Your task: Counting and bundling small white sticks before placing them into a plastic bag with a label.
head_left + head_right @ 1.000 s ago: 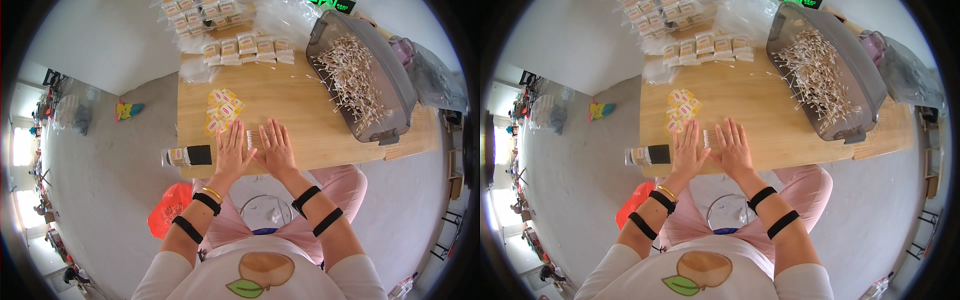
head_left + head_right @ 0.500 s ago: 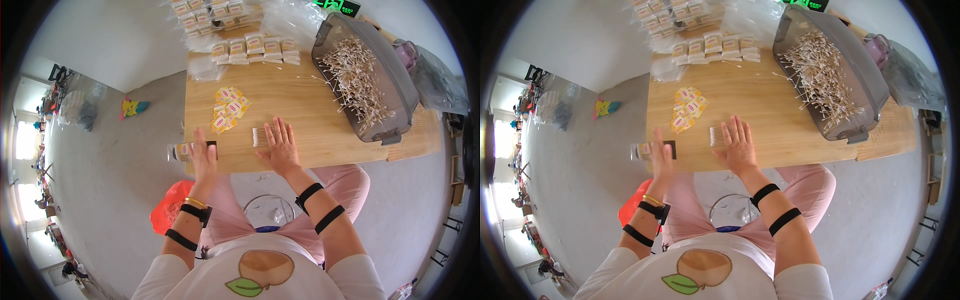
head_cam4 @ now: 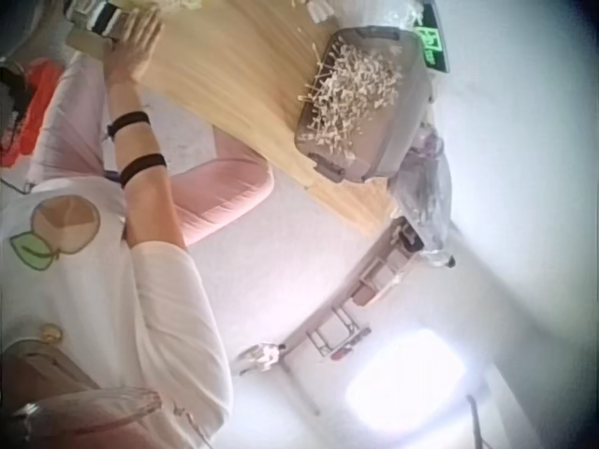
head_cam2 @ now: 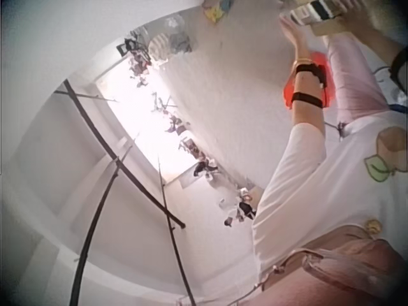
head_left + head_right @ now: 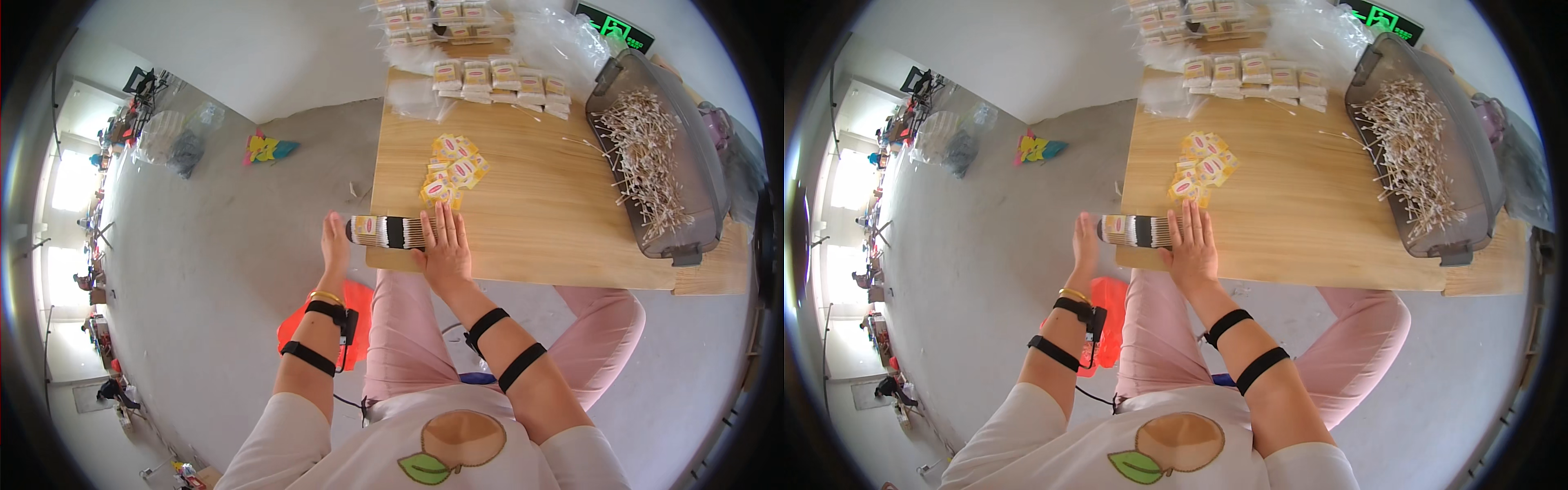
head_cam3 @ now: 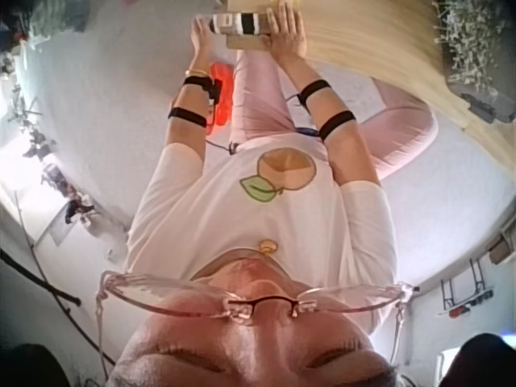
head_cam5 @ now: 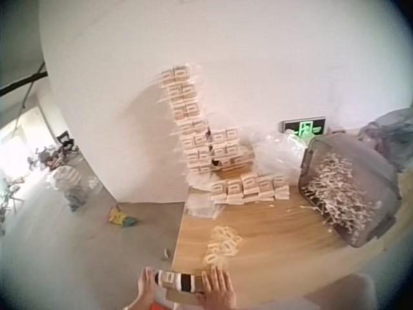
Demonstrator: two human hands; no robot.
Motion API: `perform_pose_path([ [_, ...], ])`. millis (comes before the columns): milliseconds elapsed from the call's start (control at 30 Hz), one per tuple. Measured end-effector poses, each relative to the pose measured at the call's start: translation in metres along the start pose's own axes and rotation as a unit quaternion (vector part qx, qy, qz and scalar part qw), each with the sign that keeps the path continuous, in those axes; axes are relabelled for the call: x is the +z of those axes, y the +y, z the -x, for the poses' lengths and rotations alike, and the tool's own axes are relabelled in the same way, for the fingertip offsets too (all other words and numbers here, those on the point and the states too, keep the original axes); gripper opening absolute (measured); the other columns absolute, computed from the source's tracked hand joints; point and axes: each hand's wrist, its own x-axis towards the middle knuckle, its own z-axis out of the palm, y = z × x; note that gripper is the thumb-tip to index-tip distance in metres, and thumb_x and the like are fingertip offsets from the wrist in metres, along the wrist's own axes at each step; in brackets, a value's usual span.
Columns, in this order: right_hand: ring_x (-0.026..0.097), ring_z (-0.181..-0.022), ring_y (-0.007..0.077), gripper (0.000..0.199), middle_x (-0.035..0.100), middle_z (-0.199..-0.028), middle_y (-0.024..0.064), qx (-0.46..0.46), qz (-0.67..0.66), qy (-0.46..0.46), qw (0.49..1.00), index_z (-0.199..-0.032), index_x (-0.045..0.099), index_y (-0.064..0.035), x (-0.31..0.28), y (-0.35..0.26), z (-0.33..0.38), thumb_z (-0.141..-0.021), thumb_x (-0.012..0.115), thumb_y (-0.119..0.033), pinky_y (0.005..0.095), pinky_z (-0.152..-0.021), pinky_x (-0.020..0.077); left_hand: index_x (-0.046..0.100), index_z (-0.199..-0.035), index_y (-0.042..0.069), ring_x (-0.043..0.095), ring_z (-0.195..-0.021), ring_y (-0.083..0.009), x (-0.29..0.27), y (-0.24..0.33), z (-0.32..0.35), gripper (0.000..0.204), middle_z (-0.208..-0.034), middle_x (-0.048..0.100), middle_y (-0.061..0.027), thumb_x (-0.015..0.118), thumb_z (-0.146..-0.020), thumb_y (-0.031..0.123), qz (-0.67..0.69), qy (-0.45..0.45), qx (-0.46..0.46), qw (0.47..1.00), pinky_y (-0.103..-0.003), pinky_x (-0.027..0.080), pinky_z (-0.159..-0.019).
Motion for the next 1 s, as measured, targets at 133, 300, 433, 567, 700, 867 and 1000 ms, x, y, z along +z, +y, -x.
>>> perform_pose_path([
  [133, 0.007, -0.157, 0.0301, 0.072, 0.011, -0.169, 0.0182, 0.008, -0.024, 0.035, 0.999, -0.162, 0.02, -0.0094, 0.004, -0.011, 0.001, -0.103, 0.042, -0.045, 0.0493, -0.127, 0.006, 0.061, -0.116, -0.003, 0.064, -0.094, -0.041, 0.013, 0.013, 0.005, 0.069, -0.103, 0.069, -0.0231, 0.04, -0.103, 0.061, -0.047, -0.01, 0.002, 0.999, -0.047, 0.05, -0.084],
  [300, 0.013, -0.156, 0.0301, 0.07, 0.017, -0.168, 0.017, -0.004, -0.051, 0.069, 0.996, -0.161, 0.025, -0.0108, 0.005, -0.022, 0.001, -0.101, 0.048, -0.039, 0.0519, -0.126, 0.0085, 0.064, -0.095, -0.002, 0.06, -0.068, -0.0197, 0.023, -0.012, -0.007, 0.068, -0.077, 0.064, -0.0101, 0.046, -0.1, 0.064, 0.006, -0.036, -0.058, 0.998, -0.035, 0.047, -0.061],
  [433, 0.013, -0.156, 0.0302, 0.07, 0.017, -0.168, 0.0167, 0.003, -0.053, 0.073, 0.996, -0.161, 0.025, -0.0111, 0.006, -0.027, -0.002, -0.101, 0.05, -0.038, 0.053, -0.126, 0.008, 0.065, -0.096, 0.004, 0.054, -0.063, -0.01, 0.029, -0.003, -0.004, 0.057, -0.075, 0.061, -0.0015, 0.051, -0.101, 0.059, 0.183, -0.104, -0.173, 0.962, -0.028, 0.041, -0.051],
  [567, 0.01, -0.157, 0.029, 0.072, 0.016, -0.168, 0.016, 0.014, -0.036, 0.064, 0.997, -0.161, 0.024, -0.0112, 0.011, -0.039, -0.008, -0.101, 0.049, -0.042, 0.0526, -0.126, 0.0066, 0.061, -0.088, 0.007, 0.042, -0.054, -0.0059, 0.036, -0.005, -0.002, 0.057, -0.068, 0.049, 0.0041, 0.051, -0.1, 0.062, 0.295, -0.085, -0.207, 0.929, -0.026, 0.033, -0.047],
  [700, 0.009, -0.157, 0.0309, 0.078, 0.014, -0.168, 0.0185, 0.017, -0.04, 0.03, 0.999, -0.161, 0.021, -0.0074, 0.006, -0.055, -0.013, -0.1, 0.048, -0.048, 0.0528, -0.126, 0.0054, 0.06, -0.088, 0.007, 0.045, -0.057, -0.0066, 0.034, -0.004, -0.001, 0.057, -0.073, 0.053, 0.0025, 0.05, -0.101, 0.061, 0.286, -0.063, -0.182, 0.939, -0.027, 0.037, -0.049],
  [867, 0.006, -0.157, 0.032, 0.091, 0.012, -0.168, 0.0197, 0.001, -0.041, 0.016, 0.999, -0.159, 0.019, 0.0029, 0.01, -0.078, -0.025, -0.098, 0.046, -0.059, 0.0504, -0.127, 0.0049, 0.061, -0.086, 0.007, 0.048, -0.058, -0.0066, 0.03, 0.01, 0.003, 0.057, -0.073, 0.057, 0.0012, 0.049, -0.102, 0.06, 0.194, -0.026, -0.061, 0.979, -0.027, 0.04, -0.049],
  [1000, 0.004, -0.157, 0.0292, 0.093, 0.012, -0.169, 0.0171, 0.023, -0.048, 0.024, 0.998, -0.159, 0.016, 0.0024, 0.013, -0.062, -0.019, -0.097, 0.046, -0.061, 0.0484, -0.127, 0.0031, 0.061, -0.082, 0.008, 0.047, -0.055, -0.0066, 0.013, 0.014, -0.001, 0.056, -0.066, 0.053, 0.0021, 0.048, -0.103, 0.059, 0.206, -0.082, -0.134, 0.966, -0.026, 0.038, -0.046],
])
